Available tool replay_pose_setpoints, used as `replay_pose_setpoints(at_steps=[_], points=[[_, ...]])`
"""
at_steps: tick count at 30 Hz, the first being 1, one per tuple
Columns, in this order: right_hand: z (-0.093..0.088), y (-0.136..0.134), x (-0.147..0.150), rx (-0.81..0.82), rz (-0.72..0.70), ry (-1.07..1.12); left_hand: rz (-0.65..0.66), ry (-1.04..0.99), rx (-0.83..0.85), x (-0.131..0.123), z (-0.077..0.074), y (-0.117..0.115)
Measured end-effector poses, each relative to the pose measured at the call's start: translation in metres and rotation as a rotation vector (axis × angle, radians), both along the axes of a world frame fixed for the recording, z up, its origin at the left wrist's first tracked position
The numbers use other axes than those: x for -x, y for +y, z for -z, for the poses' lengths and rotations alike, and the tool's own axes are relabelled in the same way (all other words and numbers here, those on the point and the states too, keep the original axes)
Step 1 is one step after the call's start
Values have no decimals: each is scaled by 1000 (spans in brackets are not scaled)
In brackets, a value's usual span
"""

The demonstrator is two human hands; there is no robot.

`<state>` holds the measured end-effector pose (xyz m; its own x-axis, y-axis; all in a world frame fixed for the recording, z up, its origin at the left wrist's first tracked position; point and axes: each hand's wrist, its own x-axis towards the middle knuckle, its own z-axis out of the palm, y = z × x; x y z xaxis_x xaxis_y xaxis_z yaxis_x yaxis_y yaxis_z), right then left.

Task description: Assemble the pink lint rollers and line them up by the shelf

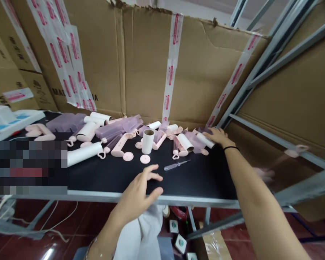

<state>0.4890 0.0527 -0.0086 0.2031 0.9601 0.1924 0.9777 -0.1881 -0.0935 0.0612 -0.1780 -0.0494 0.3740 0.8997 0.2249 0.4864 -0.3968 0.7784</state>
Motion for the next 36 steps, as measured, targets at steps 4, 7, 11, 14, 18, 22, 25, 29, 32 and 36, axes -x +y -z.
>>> replay_pose_setpoints(at_steps=[4,7,11,14,18,22,25,29,32,36], points=[[17,22,-10,95,-72,55,22,48,1,1,7,3],[27,24,-10,201,-149,131,32,65,-27,3,11,6],[31,10,2,219,-61,103,10,96,-60,-1,10,7],[27,-10,21,240,50,88,-39,148,-123,-8,6,10],[20,-39,57,226,182,121,47,198,-243,-22,-1,17],[15,-66,102,200,251,182,176,321,-338,-37,-5,25],[12,-82,132,194,269,222,162,432,-289,-47,-5,31],[10,-97,157,172,276,258,84,521,-223,-50,-6,35],[8,-106,162,168,253,294,35,525,-232,-48,-7,40],[7,-127,159,-10,88,306,23,486,-240,-43,-5,45]])
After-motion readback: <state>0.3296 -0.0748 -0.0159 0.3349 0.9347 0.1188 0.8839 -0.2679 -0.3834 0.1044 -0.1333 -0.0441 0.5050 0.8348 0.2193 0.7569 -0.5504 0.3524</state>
